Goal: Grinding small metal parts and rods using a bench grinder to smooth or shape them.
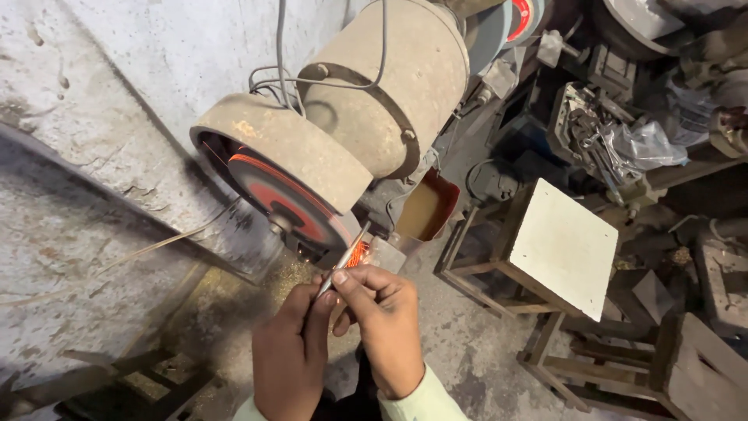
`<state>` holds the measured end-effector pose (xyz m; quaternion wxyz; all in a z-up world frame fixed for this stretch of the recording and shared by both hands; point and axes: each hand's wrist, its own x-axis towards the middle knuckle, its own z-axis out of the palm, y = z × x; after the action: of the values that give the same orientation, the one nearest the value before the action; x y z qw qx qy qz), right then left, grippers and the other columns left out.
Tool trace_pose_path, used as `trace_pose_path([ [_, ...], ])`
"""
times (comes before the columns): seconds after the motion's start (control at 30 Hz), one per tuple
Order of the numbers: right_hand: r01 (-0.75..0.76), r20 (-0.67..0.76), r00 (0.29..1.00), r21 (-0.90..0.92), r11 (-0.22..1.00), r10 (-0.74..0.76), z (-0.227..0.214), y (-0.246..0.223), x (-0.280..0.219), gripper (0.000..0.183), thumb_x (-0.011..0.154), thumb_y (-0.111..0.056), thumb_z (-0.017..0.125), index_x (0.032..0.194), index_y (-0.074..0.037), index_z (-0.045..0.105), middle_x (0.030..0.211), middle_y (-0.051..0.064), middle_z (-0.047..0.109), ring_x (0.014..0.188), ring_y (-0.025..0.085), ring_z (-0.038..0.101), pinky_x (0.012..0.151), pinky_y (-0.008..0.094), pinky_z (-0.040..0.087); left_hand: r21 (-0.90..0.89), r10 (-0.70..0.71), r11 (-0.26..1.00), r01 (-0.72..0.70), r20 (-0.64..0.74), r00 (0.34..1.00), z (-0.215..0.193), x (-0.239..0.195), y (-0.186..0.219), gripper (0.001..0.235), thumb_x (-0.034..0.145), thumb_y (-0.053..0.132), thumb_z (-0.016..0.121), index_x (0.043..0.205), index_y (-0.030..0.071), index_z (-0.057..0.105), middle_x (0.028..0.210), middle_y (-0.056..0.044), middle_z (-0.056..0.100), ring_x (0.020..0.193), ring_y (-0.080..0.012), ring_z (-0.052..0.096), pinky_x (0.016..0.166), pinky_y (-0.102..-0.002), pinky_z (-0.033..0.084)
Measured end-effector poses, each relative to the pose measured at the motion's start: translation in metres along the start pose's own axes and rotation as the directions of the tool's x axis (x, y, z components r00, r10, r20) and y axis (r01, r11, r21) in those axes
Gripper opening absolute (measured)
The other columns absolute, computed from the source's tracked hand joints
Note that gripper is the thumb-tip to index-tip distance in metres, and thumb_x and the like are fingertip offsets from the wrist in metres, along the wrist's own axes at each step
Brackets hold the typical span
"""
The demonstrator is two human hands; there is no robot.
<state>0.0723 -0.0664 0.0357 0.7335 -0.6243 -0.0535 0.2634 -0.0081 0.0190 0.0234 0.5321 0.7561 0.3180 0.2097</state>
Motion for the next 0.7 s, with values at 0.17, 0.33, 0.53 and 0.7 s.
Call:
trace_pose_path([
  [0.17,-0.019,0.035,0.999,-0.002,1.000,0.019,-0.002,-0.002,0.000,0.020,0.094,-0.011,0.069,0.089,0.007,0.076,0.073,0.008,0.072,0.052,0.011,0.061,0.048,0.024,0.048,0.044,-0.002,0.999,0.002,-0.010,1.000,-0.001,-0.004,-0.003,0.017,0.096,0.024,0.063,0.099,0.009,0.070,0.069,-0.019,0.066,0.053,-0.0339,0.065,0.049,-0.041,0.047],
  [0.33,-0.011,0.093,0.996,-0.045,0.999,0.015,-0.005,-0.001,0.000,0.020,0.095,-0.011,0.069,0.090,0.007,0.074,0.074,0.010,0.075,0.054,0.012,0.063,0.052,0.025,0.050,0.050,0.015,0.999,-0.013,-0.030,0.999,-0.003,-0.007,-0.001,0.016,0.095,0.022,0.062,0.102,0.010,0.071,0.069,-0.018,0.068,0.053,-0.0330,0.068,0.049,-0.040,0.048],
  [0.53,-0.034,0.125,0.991,-0.049,0.998,0.040,-0.008,0.001,0.000,0.019,0.095,-0.011,0.069,0.092,0.007,0.074,0.075,0.010,0.075,0.057,0.013,0.066,0.055,0.026,0.052,0.027,0.001,1.000,0.000,-0.041,0.999,-0.006,-0.013,0.000,0.016,0.095,0.020,0.063,0.103,0.010,0.071,0.069,-0.017,0.067,0.056,-0.0324,0.069,0.053,-0.037,0.051],
  [0.7,-0.044,0.193,0.980,-0.065,0.997,0.056,-0.011,-0.001,0.002,0.019,0.095,-0.011,0.069,0.092,0.007,0.075,0.078,0.010,0.076,0.060,0.013,0.068,0.057,0.026,0.054,0.016,-0.012,1.000,0.013,-0.056,0.998,-0.006,-0.017,-0.001,0.017,0.095,0.021,0.062,0.105,0.011,0.072,0.068,-0.017,0.068,0.058,-0.0315,0.070,0.053,-0.037,0.051],
])
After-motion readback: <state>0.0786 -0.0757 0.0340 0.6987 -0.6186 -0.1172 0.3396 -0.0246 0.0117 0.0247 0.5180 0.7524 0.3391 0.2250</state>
